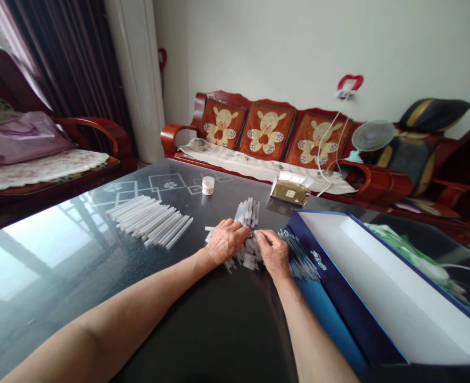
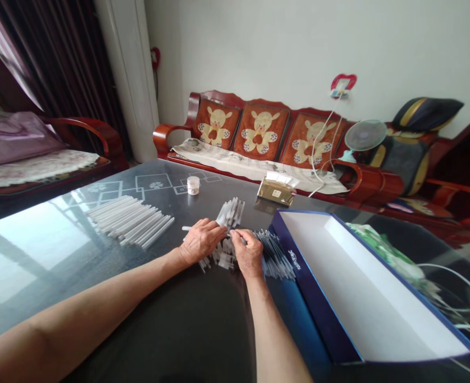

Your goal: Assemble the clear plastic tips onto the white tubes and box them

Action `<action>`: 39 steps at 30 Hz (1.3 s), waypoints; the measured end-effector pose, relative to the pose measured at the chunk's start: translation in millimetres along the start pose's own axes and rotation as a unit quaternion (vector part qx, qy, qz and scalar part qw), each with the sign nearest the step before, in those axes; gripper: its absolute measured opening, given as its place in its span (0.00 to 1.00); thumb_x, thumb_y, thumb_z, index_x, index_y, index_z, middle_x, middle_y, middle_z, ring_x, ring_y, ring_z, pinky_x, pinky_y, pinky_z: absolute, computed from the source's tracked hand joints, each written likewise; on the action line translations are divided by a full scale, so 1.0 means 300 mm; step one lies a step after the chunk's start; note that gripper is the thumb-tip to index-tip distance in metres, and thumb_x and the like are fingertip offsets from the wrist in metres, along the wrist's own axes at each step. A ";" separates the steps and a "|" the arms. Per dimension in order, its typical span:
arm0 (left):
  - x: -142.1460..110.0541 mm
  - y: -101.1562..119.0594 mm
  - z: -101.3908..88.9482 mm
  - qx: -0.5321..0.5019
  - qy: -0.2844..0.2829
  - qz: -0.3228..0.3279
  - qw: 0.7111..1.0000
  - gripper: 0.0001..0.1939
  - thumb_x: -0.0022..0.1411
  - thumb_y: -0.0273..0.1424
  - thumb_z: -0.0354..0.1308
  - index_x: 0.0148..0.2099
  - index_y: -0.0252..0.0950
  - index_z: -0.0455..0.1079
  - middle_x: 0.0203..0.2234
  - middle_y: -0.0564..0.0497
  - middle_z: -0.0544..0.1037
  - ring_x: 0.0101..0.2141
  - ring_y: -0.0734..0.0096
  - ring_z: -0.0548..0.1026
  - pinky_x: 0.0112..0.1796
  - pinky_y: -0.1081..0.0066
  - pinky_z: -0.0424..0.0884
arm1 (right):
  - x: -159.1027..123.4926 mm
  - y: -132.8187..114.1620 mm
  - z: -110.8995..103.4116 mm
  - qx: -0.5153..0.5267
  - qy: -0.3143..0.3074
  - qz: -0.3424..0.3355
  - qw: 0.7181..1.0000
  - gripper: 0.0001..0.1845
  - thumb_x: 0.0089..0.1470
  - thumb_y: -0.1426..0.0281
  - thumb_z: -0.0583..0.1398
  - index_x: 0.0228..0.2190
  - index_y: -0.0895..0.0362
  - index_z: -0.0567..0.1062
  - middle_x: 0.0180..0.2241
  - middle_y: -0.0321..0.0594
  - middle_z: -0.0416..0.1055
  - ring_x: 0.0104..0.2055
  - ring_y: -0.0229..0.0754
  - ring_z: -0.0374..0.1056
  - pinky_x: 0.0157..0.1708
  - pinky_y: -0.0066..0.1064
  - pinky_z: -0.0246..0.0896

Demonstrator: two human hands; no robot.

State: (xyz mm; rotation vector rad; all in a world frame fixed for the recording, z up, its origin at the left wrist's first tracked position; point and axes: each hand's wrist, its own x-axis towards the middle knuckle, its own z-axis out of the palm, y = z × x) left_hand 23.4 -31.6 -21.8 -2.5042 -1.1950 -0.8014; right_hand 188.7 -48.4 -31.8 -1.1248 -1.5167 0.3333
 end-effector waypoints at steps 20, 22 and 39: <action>0.002 -0.012 -0.004 0.013 0.000 -0.009 1.000 0.17 0.70 0.36 0.39 0.41 0.38 0.69 0.29 0.50 0.69 0.32 0.68 0.64 0.38 0.66 0.59 | 0.004 0.020 0.016 -0.041 -0.007 -0.050 0.998 0.09 0.54 0.65 0.57 0.30 0.56 0.76 0.34 0.42 0.74 0.39 0.43 0.69 0.43 0.36 0.64; 0.002 -0.015 -0.001 0.015 0.005 -0.009 1.000 0.17 0.70 0.36 0.39 0.42 0.39 0.69 0.28 0.50 0.69 0.32 0.67 0.64 0.37 0.66 0.59 | 0.004 0.019 0.016 -0.032 -0.015 -0.046 0.998 0.08 0.54 0.66 0.57 0.32 0.55 0.76 0.36 0.42 0.73 0.42 0.43 0.69 0.45 0.36 0.64; 0.000 -0.011 -0.003 0.019 -0.002 -0.008 1.000 0.17 0.70 0.36 0.40 0.41 0.38 0.69 0.28 0.50 0.70 0.32 0.67 0.64 0.37 0.66 0.59 | 0.002 0.012 0.014 -0.032 -0.019 -0.044 0.998 0.08 0.52 0.67 0.57 0.33 0.55 0.74 0.38 0.43 0.72 0.44 0.44 0.68 0.48 0.38 0.62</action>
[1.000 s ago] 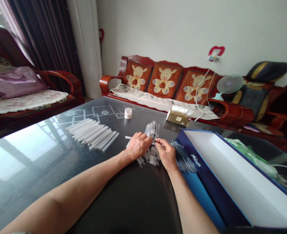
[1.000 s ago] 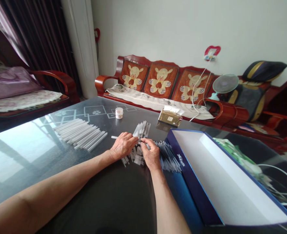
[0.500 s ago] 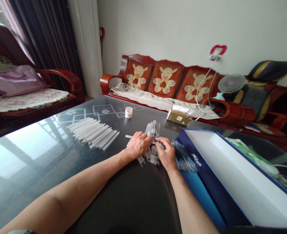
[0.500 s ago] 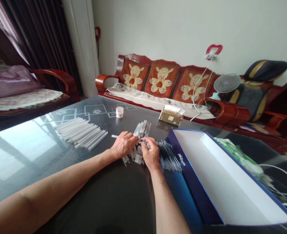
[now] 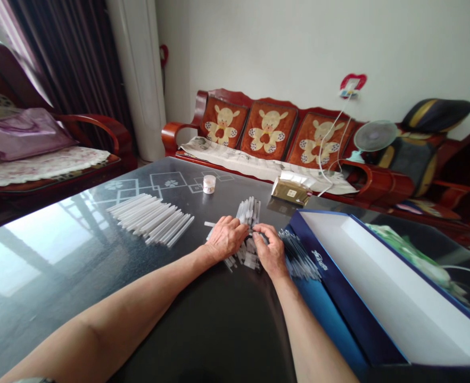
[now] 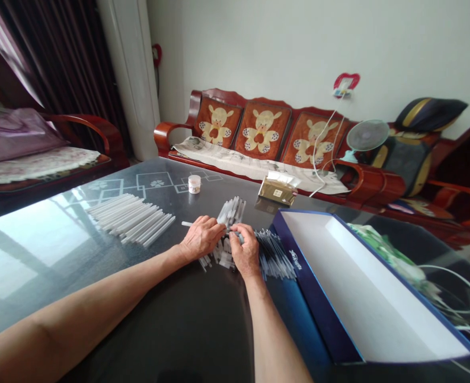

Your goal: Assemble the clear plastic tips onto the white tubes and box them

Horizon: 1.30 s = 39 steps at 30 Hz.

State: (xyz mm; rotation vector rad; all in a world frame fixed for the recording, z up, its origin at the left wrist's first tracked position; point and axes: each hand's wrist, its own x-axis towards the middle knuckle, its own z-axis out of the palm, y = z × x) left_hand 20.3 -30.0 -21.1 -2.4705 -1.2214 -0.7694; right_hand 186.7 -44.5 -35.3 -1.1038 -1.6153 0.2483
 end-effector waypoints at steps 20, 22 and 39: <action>0.001 -0.001 -0.002 -0.015 -0.007 -0.005 1.000 0.16 0.69 0.36 0.41 0.42 0.38 0.70 0.29 0.49 0.70 0.33 0.67 0.65 0.39 0.66 0.60 | -0.003 -0.007 -0.002 -0.012 0.004 0.019 1.000 0.11 0.52 0.66 0.57 0.36 0.57 0.73 0.40 0.44 0.72 0.45 0.44 0.68 0.49 0.38 0.62; 0.001 -0.001 -0.002 -0.012 -0.007 -0.005 1.000 0.16 0.69 0.36 0.41 0.42 0.38 0.70 0.30 0.49 0.70 0.33 0.67 0.65 0.39 0.66 0.60 | -0.001 -0.002 0.003 -0.025 0.012 0.027 0.999 0.11 0.54 0.63 0.56 0.34 0.57 0.74 0.38 0.44 0.72 0.43 0.44 0.68 0.47 0.38 0.63; 0.001 -0.002 0.004 -0.008 -0.002 -0.001 1.000 0.16 0.69 0.36 0.41 0.41 0.38 0.70 0.30 0.49 0.70 0.33 0.67 0.65 0.39 0.66 0.61 | 0.002 0.005 0.010 -0.038 0.017 0.034 0.999 0.13 0.55 0.62 0.54 0.30 0.56 0.75 0.36 0.45 0.73 0.41 0.44 0.69 0.45 0.38 0.63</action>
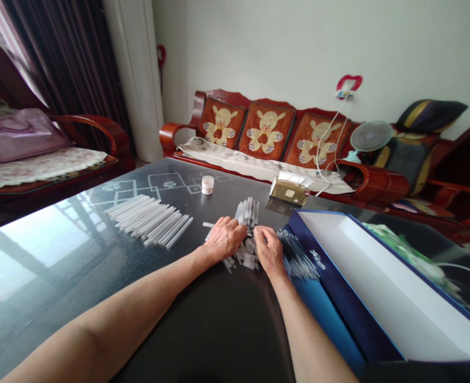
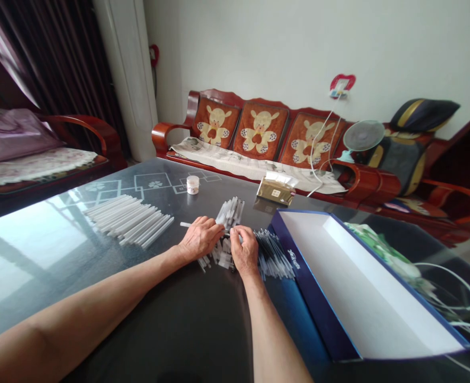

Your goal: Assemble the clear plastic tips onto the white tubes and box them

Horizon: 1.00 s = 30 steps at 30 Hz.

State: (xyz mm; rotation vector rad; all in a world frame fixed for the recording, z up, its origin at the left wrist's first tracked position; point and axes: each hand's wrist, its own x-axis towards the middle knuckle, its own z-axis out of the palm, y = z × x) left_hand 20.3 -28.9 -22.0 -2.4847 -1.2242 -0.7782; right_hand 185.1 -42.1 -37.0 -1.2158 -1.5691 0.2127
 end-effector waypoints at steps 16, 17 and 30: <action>-0.002 -0.004 0.003 -0.004 -0.002 0.001 1.000 0.16 0.69 0.36 0.41 0.41 0.38 0.70 0.30 0.49 0.70 0.33 0.66 0.65 0.39 0.65 0.61 | -0.001 -0.001 0.001 -0.001 -0.013 -0.009 1.000 0.14 0.56 0.62 0.54 0.28 0.56 0.75 0.33 0.44 0.74 0.39 0.44 0.69 0.42 0.36 0.64; -0.002 -0.004 0.003 -0.002 -0.002 0.001 1.000 0.16 0.69 0.36 0.41 0.41 0.38 0.70 0.30 0.49 0.70 0.33 0.66 0.65 0.39 0.65 0.61 | -0.001 0.000 0.001 -0.001 -0.015 -0.017 1.000 0.13 0.56 0.62 0.54 0.28 0.55 0.74 0.33 0.43 0.74 0.38 0.44 0.69 0.42 0.36 0.64; -0.002 -0.005 -0.004 0.001 0.001 -0.007 1.000 0.15 0.68 0.36 0.42 0.42 0.37 0.70 0.30 0.48 0.70 0.34 0.66 0.66 0.39 0.65 0.61 | -0.005 -0.018 -0.009 0.000 -0.013 -0.021 1.000 0.07 0.50 0.68 0.57 0.33 0.55 0.73 0.36 0.42 0.73 0.42 0.44 0.68 0.45 0.37 0.62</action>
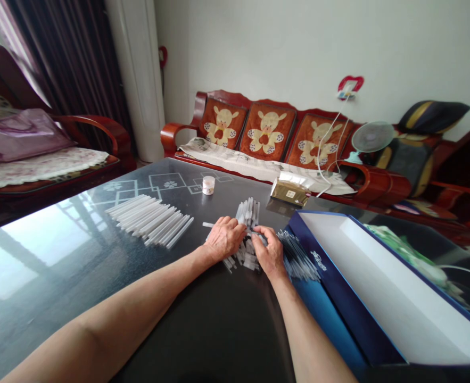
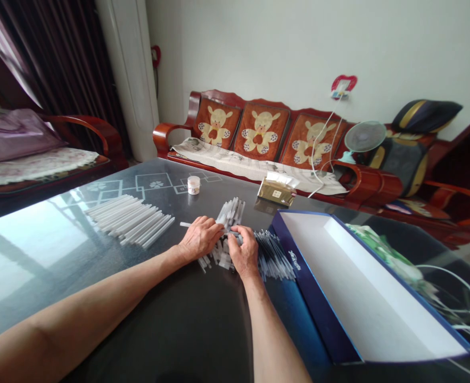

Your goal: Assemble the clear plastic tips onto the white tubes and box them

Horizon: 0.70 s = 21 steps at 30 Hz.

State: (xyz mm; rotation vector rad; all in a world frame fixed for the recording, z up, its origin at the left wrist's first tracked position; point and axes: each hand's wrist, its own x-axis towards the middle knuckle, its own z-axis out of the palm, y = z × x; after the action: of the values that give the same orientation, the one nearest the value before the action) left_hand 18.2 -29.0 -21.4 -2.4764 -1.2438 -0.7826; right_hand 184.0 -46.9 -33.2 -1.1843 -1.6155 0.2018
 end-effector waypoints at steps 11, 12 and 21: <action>-0.002 0.002 0.008 -0.016 0.003 0.016 1.000 0.15 0.69 0.32 0.41 0.45 0.37 0.69 0.30 0.49 0.71 0.32 0.67 0.67 0.38 0.67 0.61 | 0.000 -0.002 0.003 0.031 -0.004 0.035 0.999 0.11 0.52 0.62 0.57 0.29 0.57 0.73 0.32 0.40 0.73 0.38 0.41 0.68 0.42 0.33 0.62; -0.003 0.000 0.006 -0.016 0.009 0.015 1.000 0.16 0.69 0.33 0.41 0.48 0.39 0.68 0.29 0.49 0.70 0.32 0.67 0.67 0.37 0.67 0.61 | -0.001 0.001 0.001 0.038 0.001 0.059 0.998 0.12 0.52 0.61 0.57 0.30 0.57 0.73 0.32 0.40 0.73 0.37 0.42 0.68 0.42 0.33 0.62; -0.004 -0.019 0.010 0.008 0.059 -0.035 0.998 0.20 0.66 0.43 0.45 0.35 0.40 0.74 0.24 0.49 0.69 0.29 0.67 0.66 0.34 0.67 0.58 | 0.005 0.018 -0.001 -0.019 0.176 0.020 0.984 0.17 0.54 0.62 0.55 0.41 0.60 0.69 0.43 0.50 0.70 0.46 0.47 0.66 0.48 0.41 0.60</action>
State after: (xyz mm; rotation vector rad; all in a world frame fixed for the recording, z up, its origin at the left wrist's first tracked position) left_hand 14.0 -25.0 -24.7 -2.3491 -1.2940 -0.9187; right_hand 187.6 -43.1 -35.5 -1.2061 -1.2920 -0.0141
